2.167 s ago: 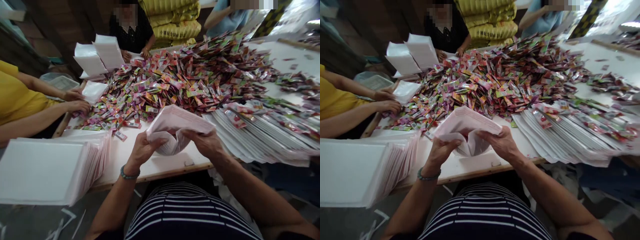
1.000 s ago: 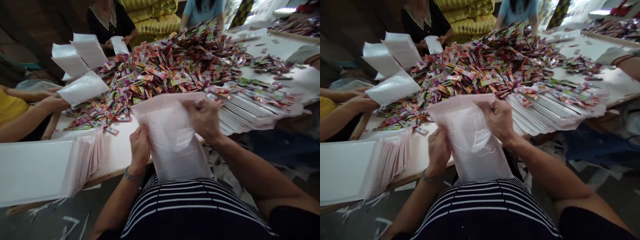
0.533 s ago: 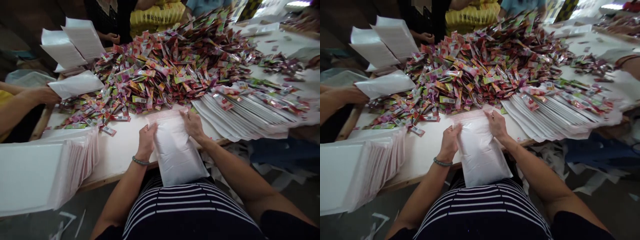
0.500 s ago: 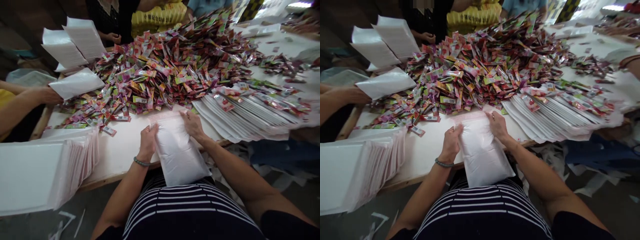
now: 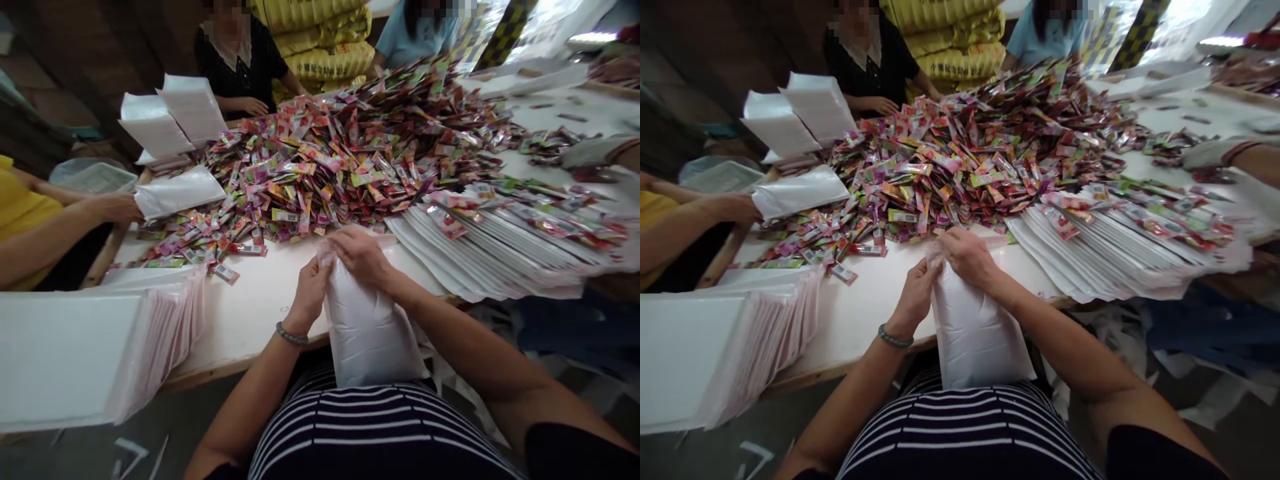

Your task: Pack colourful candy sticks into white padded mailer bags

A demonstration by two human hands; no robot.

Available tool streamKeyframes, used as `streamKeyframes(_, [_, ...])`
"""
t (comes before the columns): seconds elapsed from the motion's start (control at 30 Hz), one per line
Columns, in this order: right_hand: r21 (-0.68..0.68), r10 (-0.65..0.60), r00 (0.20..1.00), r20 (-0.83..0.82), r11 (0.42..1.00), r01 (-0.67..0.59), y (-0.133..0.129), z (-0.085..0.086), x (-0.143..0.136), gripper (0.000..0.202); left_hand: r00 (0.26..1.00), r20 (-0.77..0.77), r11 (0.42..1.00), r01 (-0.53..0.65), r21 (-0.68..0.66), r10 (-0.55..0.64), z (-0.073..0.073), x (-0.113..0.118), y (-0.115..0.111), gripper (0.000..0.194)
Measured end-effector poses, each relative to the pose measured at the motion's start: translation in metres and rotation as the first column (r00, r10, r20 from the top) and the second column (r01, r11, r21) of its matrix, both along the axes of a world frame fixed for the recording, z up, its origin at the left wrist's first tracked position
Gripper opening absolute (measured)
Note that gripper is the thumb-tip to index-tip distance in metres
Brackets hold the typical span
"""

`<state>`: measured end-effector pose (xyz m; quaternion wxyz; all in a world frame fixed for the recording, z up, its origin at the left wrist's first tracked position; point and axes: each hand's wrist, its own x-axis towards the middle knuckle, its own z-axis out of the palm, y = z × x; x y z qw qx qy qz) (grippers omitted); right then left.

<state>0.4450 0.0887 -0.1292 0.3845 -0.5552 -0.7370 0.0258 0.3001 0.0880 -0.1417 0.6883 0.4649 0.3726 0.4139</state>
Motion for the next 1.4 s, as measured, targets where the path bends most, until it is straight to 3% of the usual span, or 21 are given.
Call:
streamKeyframes(0.1, [0.053, -0.124, 0.955, -0.270, 0.988, 0.143, -0.007, 0.005, 0.011, 0.027, 0.998, 0.026, 0.998, 0.060, -0.001, -0.060, 0.002, 0.002, -0.002, 0.038])
streamKeyframes(0.13, [0.070, -0.096, 0.961, -0.258, 0.991, 0.118, -0.012, 0.007, 0.013, 0.025, 0.997, 0.026, 0.998, 0.066, 0.013, -0.066, 0.003, 0.003, -0.002, 0.037])
streamKeyframes(0.23, [0.048, 0.059, 0.998, -0.004, 0.997, -0.059, -0.021, 0.010, 0.013, 0.020, 0.999, -0.016, 0.995, 0.048, 0.091, -0.046, 0.005, 0.009, -0.004, 0.031])
streamKeyframes(0.3, [-0.008, 0.056, 0.995, 0.082, 0.998, -0.056, -0.023, 0.009, 0.013, 0.022, 0.996, -0.069, 0.989, 0.060, 0.132, -0.051, 0.007, 0.012, -0.005, 0.029])
streamKeyframes(0.4, [-0.007, -0.048, 0.998, -0.033, 0.999, 0.048, -0.025, 0.006, 0.014, 0.025, 0.987, -0.100, 0.980, 0.136, 0.144, -0.122, 0.010, 0.013, -0.008, 0.033])
streamKeyframes(0.47, [0.023, -0.028, 0.994, -0.101, 0.999, 0.030, -0.028, 0.005, 0.015, 0.025, 0.986, -0.093, 0.973, 0.154, 0.172, -0.140, 0.012, 0.013, -0.010, 0.036])
streamKeyframes(0.57, [0.039, 0.049, 0.999, -0.005, 0.998, -0.049, -0.035, 0.006, 0.014, 0.026, 0.984, -0.148, 0.960, 0.134, 0.246, -0.100, 0.012, 0.012, -0.011, 0.031])
streamKeyframes(0.63, [0.023, 0.032, 0.997, 0.076, 0.999, -0.034, -0.037, 0.006, 0.012, 0.028, 0.973, -0.224, 0.944, 0.132, 0.302, -0.065, 0.014, 0.011, -0.012, 0.027])
streamKeyframes(0.93, [0.050, 0.043, 0.997, 0.065, 0.998, -0.046, -0.039, 0.002, 0.005, 0.028, 0.949, -0.314, 0.926, 0.124, 0.356, -0.006, 0.019, 0.007, -0.014, 0.024])
streamKeyframes(1.0, [0.045, 0.041, 0.999, -0.016, 0.998, -0.040, -0.036, 0.000, 0.000, 0.025, 0.958, -0.288, 0.940, 0.109, 0.324, -0.012, 0.020, 0.007, -0.015, 0.024])
streamKeyframes(1.07, [0.064, 0.002, 0.970, -0.242, 0.998, 0.014, -0.031, 0.002, -0.001, 0.021, 0.969, -0.241, 0.961, 0.113, 0.254, -0.050, 0.021, 0.007, -0.016, 0.027])
streamKeyframes(1.1, [0.065, -0.027, 0.919, -0.394, 0.996, 0.057, -0.029, 0.006, 0.002, 0.021, 0.973, -0.222, 0.970, 0.114, 0.215, -0.065, 0.021, 0.007, -0.016, 0.029])
streamKeyframes(1.2, [0.012, -0.089, 0.629, -0.772, 0.988, 0.155, -0.036, 0.028, 0.033, 0.024, 0.982, -0.181, 0.992, 0.065, 0.110, -0.044, 0.018, 0.004, -0.013, 0.034])
streamKeyframes(1.27, [-0.028, -0.103, 0.487, -0.867, 0.987, 0.157, -0.060, 0.044, 0.070, 0.026, 0.991, -0.137, 0.998, 0.014, 0.053, -0.007, 0.016, 0.000, -0.006, 0.038])
streamKeyframes(1.33, [-0.120, -0.181, 0.510, -0.841, 0.981, 0.151, -0.098, 0.052, 0.107, 0.022, 0.997, -0.077, 1.000, -0.012, 0.004, 0.013, 0.014, -0.007, 0.005, 0.043])
streamKeyframes(1.37, [-0.216, -0.258, 0.568, -0.781, 0.966, 0.142, -0.119, 0.051, 0.121, 0.025, 0.999, -0.050, 1.000, -0.020, -0.012, 0.019, 0.014, -0.010, 0.011, 0.045])
streamKeyframes(1.4, [-0.373, -0.315, 0.677, -0.665, 0.926, 0.065, -0.138, 0.048, 0.130, 0.029, 0.999, -0.029, 0.999, -0.026, -0.025, 0.025, 0.013, -0.014, 0.018, 0.046])
